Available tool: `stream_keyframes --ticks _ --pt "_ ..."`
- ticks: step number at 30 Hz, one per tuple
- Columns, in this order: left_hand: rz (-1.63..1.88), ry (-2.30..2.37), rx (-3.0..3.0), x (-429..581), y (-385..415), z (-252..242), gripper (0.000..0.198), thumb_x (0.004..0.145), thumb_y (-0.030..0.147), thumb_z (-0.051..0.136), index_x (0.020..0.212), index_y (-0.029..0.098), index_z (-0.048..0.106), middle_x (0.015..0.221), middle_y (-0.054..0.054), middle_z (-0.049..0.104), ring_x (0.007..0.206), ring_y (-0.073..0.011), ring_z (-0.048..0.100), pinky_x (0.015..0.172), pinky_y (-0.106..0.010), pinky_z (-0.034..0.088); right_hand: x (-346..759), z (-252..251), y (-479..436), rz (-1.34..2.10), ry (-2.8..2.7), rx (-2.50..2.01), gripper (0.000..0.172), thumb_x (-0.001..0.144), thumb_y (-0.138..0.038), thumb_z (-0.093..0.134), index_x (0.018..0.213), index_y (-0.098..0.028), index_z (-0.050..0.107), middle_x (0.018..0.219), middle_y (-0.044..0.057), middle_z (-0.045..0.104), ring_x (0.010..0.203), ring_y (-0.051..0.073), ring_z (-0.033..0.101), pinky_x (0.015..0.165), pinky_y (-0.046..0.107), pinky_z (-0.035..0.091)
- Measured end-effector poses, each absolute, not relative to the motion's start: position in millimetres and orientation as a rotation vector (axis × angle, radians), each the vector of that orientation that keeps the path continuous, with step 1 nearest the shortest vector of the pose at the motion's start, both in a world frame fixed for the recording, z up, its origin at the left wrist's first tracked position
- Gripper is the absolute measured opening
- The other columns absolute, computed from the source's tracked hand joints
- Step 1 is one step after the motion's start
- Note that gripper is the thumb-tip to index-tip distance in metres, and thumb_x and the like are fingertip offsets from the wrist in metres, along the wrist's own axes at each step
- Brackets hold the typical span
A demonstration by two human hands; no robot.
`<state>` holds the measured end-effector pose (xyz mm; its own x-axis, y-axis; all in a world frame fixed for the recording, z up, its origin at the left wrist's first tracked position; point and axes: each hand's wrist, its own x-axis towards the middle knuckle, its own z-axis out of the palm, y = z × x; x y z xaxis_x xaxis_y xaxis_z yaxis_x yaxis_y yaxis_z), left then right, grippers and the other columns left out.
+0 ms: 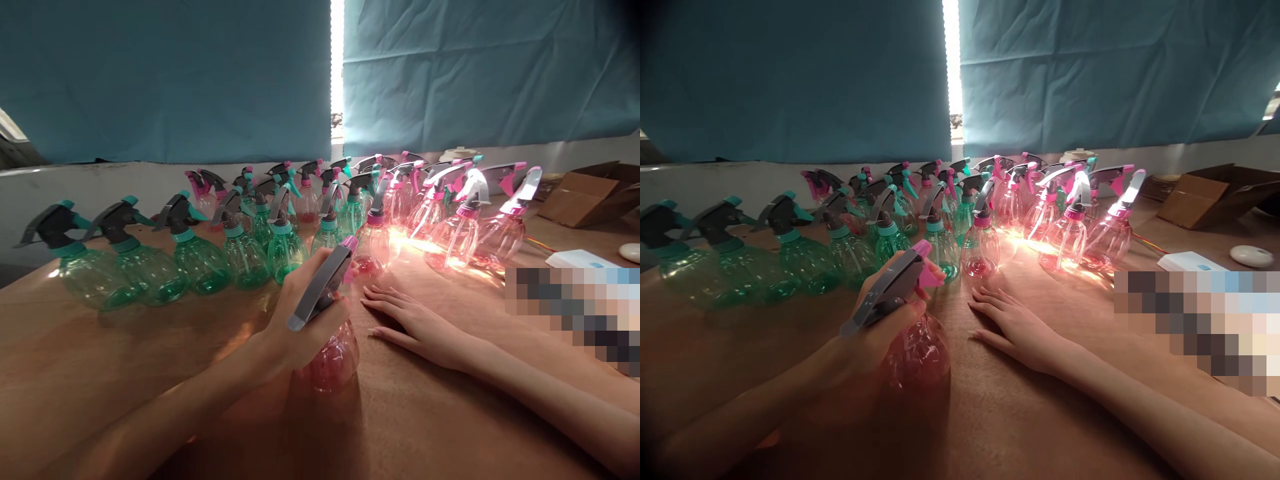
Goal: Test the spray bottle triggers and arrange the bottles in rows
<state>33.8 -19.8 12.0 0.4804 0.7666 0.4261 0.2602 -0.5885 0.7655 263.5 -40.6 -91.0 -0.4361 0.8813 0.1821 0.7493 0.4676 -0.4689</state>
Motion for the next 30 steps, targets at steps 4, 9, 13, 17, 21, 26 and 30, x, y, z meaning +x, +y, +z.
stream_keyframes --ticks 4,9,13,17,21,26,30 --pt "1.06 0.829 2.117 35.4 -15.8 3.6 0.015 0.074 0.021 0.05 0.089 0.022 0.051 0.078 0.0 0.054 0.07 -0.0163 0.055 0.061 -0.029 0.046 264.4 -92.3 -40.3 0.443 -2.317 -1.35 0.06 0.094 -0.058 0.048 0.143 -0.025 0.049 0.151 0.008 0.045 0.141 0.03 0.037 0.116 0.054 0.03" --pt "1.095 0.816 2.146 35.4 -14.0 -2.3 0.016 0.078 0.021 0.05 0.094 0.022 0.053 0.084 -0.001 0.055 0.072 -0.0162 0.057 0.066 -0.03 0.049 265.2 -93.7 -39.6 0.434 -2.331 -1.356 0.059 0.095 -0.058 0.047 0.143 -0.024 0.049 0.151 0.008 0.046 0.141 0.03 0.037 0.116 0.054 0.029" --pt "1.078 0.808 2.16 35.0 -15.2 0.6 0.017 0.078 0.019 0.05 0.095 0.021 0.054 0.083 -0.001 0.054 0.072 -0.0159 0.056 0.066 -0.031 0.048 264.4 -91.7 -40.2 0.43 -2.348 -1.38 0.062 0.095 -0.059 0.046 0.143 -0.021 0.049 0.151 0.01 0.044 0.141 0.03 0.037 0.116 0.054 0.029" --pt "1.057 0.812 2.132 35.7 -16.4 4.0 0.017 0.077 0.018 0.051 0.093 0.022 0.053 0.079 0.001 0.052 0.065 -0.0137 0.051 0.06 -0.029 0.045 263.6 -89.5 -41.2 0.432 -2.349 -1.382 0.062 0.095 -0.06 0.045 0.143 -0.022 0.049 0.151 0.009 0.045 0.141 0.03 0.037 0.116 0.054 0.029" --pt "1.065 0.813 2.134 36.3 -16.3 4.9 0.017 0.076 0.019 0.051 0.092 0.022 0.052 0.079 0.001 0.053 0.063 -0.0129 0.049 0.059 -0.028 0.044 263.3 -88.7 -41.9 0.416 -2.369 -1.395 0.063 0.095 -0.061 0.044 0.144 -0.021 0.048 0.152 0.009 0.043 0.142 0.029 0.036 0.117 0.052 0.03" --pt "1.063 0.827 2.143 36.2 -14.5 2.6 0.016 0.077 0.018 0.051 0.093 0.022 0.051 0.079 0.001 0.055 0.064 -0.0135 0.051 0.061 -0.028 0.045 263.1 -88.1 -42.0 0.417 -2.381 -1.396 0.064 0.096 -0.06 0.043 0.144 -0.018 0.047 0.152 0.011 0.043 0.141 0.029 0.037 0.117 0.051 0.029" --pt "1.087 0.81 2.141 35.7 -13.3 0.9 0.016 0.077 0.021 0.052 0.092 0.022 0.051 0.081 0.001 0.056 0.065 -0.0136 0.053 0.061 -0.028 0.046 263.4 -87.8 -41.8 0.421 -2.381 -1.395 0.064 0.096 -0.06 0.042 0.144 -0.018 0.047 0.152 0.01 0.043 0.142 0.029 0.035 0.117 0.052 0.028"
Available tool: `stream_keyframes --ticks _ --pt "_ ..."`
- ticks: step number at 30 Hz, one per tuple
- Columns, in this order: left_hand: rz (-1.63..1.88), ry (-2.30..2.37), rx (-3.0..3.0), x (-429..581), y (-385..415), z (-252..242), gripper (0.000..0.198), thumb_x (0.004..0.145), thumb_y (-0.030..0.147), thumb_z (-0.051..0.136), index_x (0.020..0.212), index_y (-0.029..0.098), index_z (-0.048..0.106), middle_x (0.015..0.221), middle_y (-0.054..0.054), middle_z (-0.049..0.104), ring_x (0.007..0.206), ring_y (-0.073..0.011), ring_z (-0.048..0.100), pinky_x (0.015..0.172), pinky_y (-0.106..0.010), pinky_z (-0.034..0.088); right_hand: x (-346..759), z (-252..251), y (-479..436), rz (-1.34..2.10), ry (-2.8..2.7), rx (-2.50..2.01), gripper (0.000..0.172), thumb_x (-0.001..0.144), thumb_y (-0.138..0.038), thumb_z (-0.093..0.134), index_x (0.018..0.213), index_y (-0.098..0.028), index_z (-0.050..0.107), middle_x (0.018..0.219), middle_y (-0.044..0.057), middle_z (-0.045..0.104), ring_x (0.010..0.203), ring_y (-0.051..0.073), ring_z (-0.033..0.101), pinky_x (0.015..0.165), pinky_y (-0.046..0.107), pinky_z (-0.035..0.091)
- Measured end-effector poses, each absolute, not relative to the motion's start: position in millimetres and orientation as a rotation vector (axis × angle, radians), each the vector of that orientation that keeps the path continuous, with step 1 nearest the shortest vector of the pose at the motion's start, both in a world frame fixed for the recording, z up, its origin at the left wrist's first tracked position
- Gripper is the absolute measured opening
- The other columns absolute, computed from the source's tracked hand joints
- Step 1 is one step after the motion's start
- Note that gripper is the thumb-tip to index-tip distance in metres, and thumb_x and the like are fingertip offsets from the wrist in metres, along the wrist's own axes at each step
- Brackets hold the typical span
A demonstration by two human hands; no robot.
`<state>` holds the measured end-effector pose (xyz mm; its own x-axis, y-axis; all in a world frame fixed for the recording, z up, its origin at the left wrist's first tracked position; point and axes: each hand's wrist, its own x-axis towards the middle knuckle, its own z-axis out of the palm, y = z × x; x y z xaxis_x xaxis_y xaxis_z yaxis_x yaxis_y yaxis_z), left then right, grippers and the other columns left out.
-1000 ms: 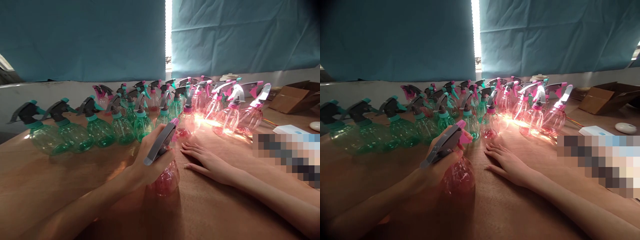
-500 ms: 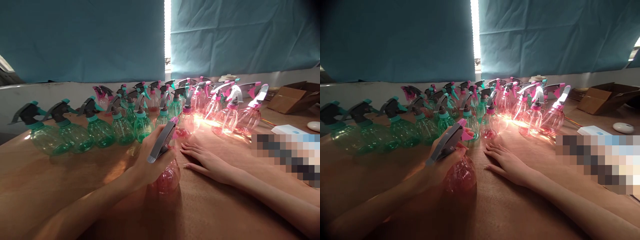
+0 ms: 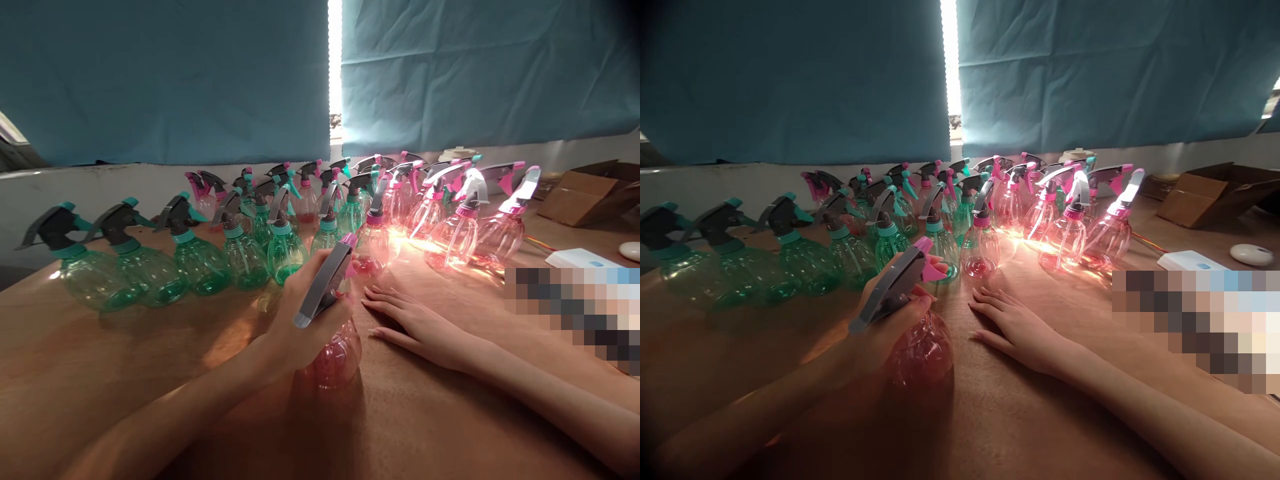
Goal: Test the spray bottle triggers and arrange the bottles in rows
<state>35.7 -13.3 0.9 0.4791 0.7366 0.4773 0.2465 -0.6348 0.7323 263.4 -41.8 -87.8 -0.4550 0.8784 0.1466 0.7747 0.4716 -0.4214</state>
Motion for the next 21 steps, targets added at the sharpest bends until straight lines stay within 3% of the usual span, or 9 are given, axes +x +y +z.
stream_keyframes --ticks 5,16,21 --pt "1.061 0.822 2.119 35.6 -16.8 4.6 0.02 0.075 0.02 0.051 0.096 0.021 0.052 0.076 0.002 0.054 0.063 -0.0133 0.052 0.061 -0.028 0.044 263.3 -88.6 -41.7 0.42 -2.395 -1.412 0.065 0.096 -0.061 0.041 0.144 -0.017 0.047 0.153 0.01 0.043 0.142 0.029 0.035 0.118 0.05 0.028" --pt "1.049 0.84 2.105 39.2 -19.3 11.5 0.012 0.072 0.021 0.048 0.083 0.022 0.044 0.073 0.002 0.047 0.062 -0.014 0.05 0.059 -0.029 0.043 263.9 -88.8 -40.9 0.415 -2.409 -1.427 0.066 0.096 -0.061 0.039 0.145 -0.017 0.046 0.152 0.011 0.043 0.142 0.028 0.035 0.118 0.049 0.029" --pt "1.024 0.806 2.054 38.2 -19.0 11.9 0.028 0.069 0.018 0.049 0.096 0.022 0.054 0.077 0.002 0.052 0.059 -0.0125 0.049 0.059 -0.028 0.045 263.7 -89.1 -41.1 0.424 -2.392 -1.409 0.066 0.096 -0.061 0.041 0.145 -0.017 0.047 0.152 0.011 0.044 0.142 0.029 0.036 0.117 0.05 0.028"
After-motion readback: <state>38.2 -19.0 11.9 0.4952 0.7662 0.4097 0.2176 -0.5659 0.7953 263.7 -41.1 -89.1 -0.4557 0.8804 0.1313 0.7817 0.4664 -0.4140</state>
